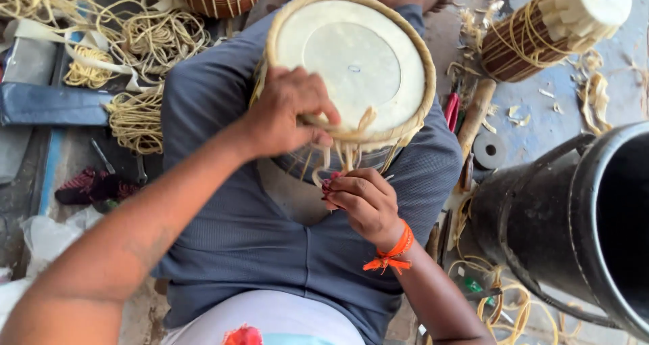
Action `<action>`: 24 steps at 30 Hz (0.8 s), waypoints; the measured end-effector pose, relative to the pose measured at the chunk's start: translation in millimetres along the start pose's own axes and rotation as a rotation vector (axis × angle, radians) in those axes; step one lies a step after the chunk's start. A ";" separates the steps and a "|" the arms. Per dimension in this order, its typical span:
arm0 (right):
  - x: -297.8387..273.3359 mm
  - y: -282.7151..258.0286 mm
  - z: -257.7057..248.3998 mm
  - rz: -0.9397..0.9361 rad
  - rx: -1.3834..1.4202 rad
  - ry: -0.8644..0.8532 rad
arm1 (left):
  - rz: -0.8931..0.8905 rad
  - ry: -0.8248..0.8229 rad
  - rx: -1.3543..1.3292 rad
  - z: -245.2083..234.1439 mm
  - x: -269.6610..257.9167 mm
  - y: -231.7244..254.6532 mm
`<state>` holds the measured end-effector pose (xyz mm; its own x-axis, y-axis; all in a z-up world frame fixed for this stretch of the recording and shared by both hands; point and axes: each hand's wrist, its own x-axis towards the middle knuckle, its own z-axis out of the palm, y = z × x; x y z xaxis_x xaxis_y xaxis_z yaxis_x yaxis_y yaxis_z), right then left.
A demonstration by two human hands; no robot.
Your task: The person sits on the floor and works on a drum, using a tool to tighten the ropes around the drumhead. They also use a knife to trim excess rope and a mallet to tap the drumhead.
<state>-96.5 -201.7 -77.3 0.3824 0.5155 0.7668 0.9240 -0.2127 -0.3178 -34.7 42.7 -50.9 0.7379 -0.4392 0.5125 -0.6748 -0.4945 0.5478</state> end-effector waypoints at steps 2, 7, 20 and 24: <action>0.2 -1.4 -3.2 0.094 0.047 0.026 | 0.012 -0.023 -0.041 -10.4 14.7 -6.2; 5.0 25.7 -31.7 0.337 -0.147 0.194 | 0.029 -0.040 -0.100 -15.7 44.4 -22.8; 79.3 112.9 -23.7 -0.049 -0.154 -0.076 | 0.005 -0.076 -0.255 -29.1 89.0 -68.2; 82.6 113.9 -24.8 0.124 -0.095 -0.131 | 0.003 -0.060 -0.232 -25.9 89.0 -70.1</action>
<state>40.4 -204.0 -36.4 0.4953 0.5825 0.6445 0.8683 -0.3550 -0.3464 77.9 57.8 -26.6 0.7304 -0.4876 0.4783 -0.6570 -0.3100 0.6872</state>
